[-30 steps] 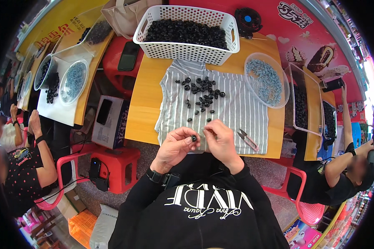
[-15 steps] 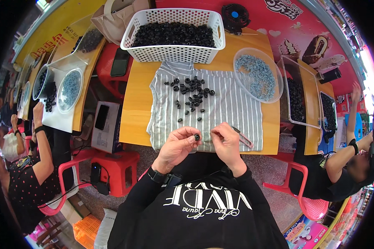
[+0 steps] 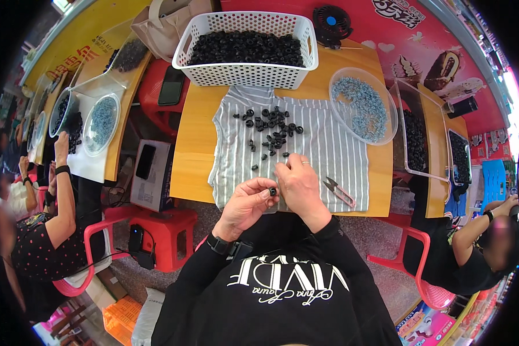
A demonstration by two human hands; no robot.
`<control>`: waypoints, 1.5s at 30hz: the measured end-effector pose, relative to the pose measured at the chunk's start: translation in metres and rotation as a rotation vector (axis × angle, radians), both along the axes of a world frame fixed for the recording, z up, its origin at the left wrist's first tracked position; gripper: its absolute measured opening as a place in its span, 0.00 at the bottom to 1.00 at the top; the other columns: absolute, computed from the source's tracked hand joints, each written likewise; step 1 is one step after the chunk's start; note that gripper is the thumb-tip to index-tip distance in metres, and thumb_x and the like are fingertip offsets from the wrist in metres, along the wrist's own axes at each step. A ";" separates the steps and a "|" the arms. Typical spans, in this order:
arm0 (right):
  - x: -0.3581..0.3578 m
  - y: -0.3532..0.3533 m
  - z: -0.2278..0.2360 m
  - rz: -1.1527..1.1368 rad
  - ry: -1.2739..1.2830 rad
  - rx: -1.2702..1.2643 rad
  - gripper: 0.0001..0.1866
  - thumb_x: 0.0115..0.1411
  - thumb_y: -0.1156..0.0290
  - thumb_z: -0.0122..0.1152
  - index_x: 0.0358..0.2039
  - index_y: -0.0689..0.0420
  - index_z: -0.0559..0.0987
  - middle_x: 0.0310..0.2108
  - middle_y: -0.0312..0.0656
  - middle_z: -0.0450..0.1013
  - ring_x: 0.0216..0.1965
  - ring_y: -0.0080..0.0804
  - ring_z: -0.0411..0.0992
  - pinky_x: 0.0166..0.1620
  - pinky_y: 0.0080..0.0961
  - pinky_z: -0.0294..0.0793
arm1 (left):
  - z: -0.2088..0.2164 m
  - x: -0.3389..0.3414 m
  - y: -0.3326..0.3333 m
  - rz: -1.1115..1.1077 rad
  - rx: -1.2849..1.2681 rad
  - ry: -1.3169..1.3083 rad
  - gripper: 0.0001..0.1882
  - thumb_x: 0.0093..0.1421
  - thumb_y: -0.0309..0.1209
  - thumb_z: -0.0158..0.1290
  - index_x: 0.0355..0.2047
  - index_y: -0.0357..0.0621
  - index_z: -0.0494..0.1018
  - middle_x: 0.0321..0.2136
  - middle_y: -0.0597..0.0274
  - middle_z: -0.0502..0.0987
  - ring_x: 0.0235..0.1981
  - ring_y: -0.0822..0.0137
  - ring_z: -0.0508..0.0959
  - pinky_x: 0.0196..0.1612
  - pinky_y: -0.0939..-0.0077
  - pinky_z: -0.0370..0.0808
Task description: The person sits at a table and repeatedly picks up small black plastic components from a pile on a striped cloth. They use a small pink-handled tool to manipulate or trim the components, then place them back onto the cloth. The process is repetitive and involves handling the items one at a time.
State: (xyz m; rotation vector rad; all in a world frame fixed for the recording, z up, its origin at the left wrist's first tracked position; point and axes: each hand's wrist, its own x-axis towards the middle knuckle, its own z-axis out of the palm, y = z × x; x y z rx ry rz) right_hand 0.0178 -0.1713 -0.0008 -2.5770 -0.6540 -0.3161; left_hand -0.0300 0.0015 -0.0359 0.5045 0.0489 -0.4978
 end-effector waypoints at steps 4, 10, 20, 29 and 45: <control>0.000 -0.002 0.001 0.013 -0.014 0.058 0.06 0.45 0.79 0.62 0.25 0.59 0.73 0.31 0.48 0.67 0.37 0.50 0.72 0.34 0.39 0.72 | 0.001 0.000 -0.001 0.005 0.005 -0.002 0.12 0.65 0.24 0.57 0.48 0.34 0.75 0.42 0.56 0.80 0.41 0.65 0.79 0.43 0.75 0.74; -0.007 -0.011 0.008 0.079 0.036 0.173 0.09 0.44 0.81 0.61 0.27 0.60 0.73 0.31 0.49 0.67 0.37 0.51 0.71 0.35 0.42 0.72 | -0.002 0.000 -0.001 0.012 -0.005 -0.011 0.12 0.65 0.25 0.57 0.48 0.35 0.75 0.42 0.57 0.80 0.41 0.65 0.79 0.44 0.74 0.74; -0.011 -0.015 0.012 -0.021 0.038 0.441 0.06 0.54 0.84 0.62 0.32 0.60 0.77 0.27 0.44 0.69 0.28 0.41 0.71 0.32 0.33 0.70 | 0.000 0.001 -0.003 -0.019 -0.001 -0.039 0.10 0.66 0.25 0.56 0.47 0.35 0.75 0.41 0.57 0.80 0.42 0.65 0.79 0.43 0.75 0.74; -0.040 -0.026 0.019 0.006 0.542 1.105 0.04 0.62 0.86 0.59 0.35 0.64 0.80 0.31 0.35 0.71 0.31 0.19 0.68 0.37 0.18 0.68 | 0.008 0.003 -0.012 0.000 0.017 -0.044 0.11 0.66 0.26 0.57 0.47 0.38 0.76 0.42 0.59 0.80 0.40 0.69 0.78 0.42 0.77 0.73; -0.047 -0.023 0.009 0.001 0.511 1.138 0.03 0.61 0.85 0.62 0.35 0.65 0.80 0.33 0.37 0.73 0.34 0.19 0.69 0.38 0.16 0.68 | 0.007 0.002 -0.021 -0.010 0.068 0.024 0.11 0.64 0.25 0.59 0.46 0.39 0.78 0.39 0.62 0.81 0.37 0.73 0.77 0.42 0.76 0.74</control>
